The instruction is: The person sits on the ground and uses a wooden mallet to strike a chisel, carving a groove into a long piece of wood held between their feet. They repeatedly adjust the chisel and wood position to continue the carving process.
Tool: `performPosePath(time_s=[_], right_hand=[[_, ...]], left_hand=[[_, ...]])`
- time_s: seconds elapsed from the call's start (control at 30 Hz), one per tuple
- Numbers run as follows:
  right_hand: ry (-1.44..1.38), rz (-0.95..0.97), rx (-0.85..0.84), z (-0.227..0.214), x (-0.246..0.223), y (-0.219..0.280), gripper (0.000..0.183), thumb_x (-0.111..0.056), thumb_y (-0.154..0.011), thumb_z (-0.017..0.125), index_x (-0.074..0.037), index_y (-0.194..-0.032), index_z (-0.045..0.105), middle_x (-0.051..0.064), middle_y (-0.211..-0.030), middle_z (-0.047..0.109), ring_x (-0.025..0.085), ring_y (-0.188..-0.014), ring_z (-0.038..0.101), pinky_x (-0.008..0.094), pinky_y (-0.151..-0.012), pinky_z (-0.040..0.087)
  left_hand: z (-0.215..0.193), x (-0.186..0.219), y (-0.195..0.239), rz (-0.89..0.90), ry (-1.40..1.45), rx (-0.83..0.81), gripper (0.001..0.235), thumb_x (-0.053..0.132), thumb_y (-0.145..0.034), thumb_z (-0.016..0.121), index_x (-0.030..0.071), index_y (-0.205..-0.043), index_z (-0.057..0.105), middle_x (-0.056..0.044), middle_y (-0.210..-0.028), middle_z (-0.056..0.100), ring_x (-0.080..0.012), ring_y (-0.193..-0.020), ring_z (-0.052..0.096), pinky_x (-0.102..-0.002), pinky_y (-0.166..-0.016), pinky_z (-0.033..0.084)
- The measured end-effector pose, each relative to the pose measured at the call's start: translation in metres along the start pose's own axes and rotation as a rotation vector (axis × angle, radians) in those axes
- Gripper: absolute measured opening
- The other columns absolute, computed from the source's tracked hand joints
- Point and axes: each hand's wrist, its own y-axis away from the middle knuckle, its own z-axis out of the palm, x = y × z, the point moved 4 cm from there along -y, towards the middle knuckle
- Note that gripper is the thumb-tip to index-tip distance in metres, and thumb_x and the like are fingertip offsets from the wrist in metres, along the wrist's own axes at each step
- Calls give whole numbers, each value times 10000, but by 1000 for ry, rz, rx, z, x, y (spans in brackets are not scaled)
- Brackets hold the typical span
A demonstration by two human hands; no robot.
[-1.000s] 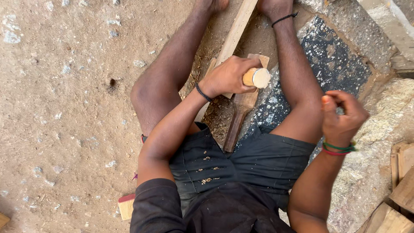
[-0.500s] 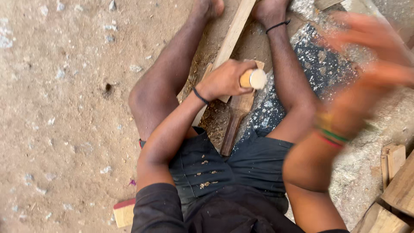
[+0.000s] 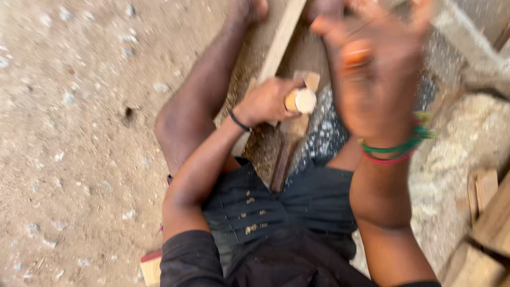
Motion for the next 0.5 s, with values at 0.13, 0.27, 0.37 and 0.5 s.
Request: performPosePath(time_s=[0.13, 0.27, 0.37, 0.5], right_hand=[[416, 76, -142, 98, -15, -8, 817, -404, -1151, 140, -46, -839, 805, 194, -961, 759, 505, -1260, 619, 494, -1222, 226], [129, 185, -288, 93, -8, -23, 842, -630, -1055, 259, -52, -795, 813, 203, -857, 750, 310, -1184, 686, 607, -1243, 151], [83, 62, -102, 29, -7, -41, 818, -594, -1117, 238, -47, -888, 801, 171, -903, 753, 336, -1196, 696, 594, -1231, 137], [-93, 56, -70, 0, -10, -30, 673, -510, -1148, 317, -63, -986, 793, 138, -953, 762, 360, -1157, 708, 568, -1228, 122]], left_hand=[[17, -24, 6, 55, -60, 36, 518, 297, -759, 895, 71, -1177, 689, -166, -1086, 739, -338, -1027, 710, -426, -911, 566], [15, -17, 5, 112, -29, 53, 502, 299, -775, 880, 78, -1188, 699, -154, -1191, 734, -340, -1151, 679, -431, -1000, 540], [-14, 1, -6, 12, 82, 27, 527, 292, -818, 833, 57, -1260, 667, -149, -1207, 729, -317, -1173, 695, -417, -1014, 551], [-11, 0, 2, -205, -63, -96, 544, 315, -767, 851, 67, -1220, 679, -144, -1113, 743, -301, -1089, 711, -407, -963, 566]])
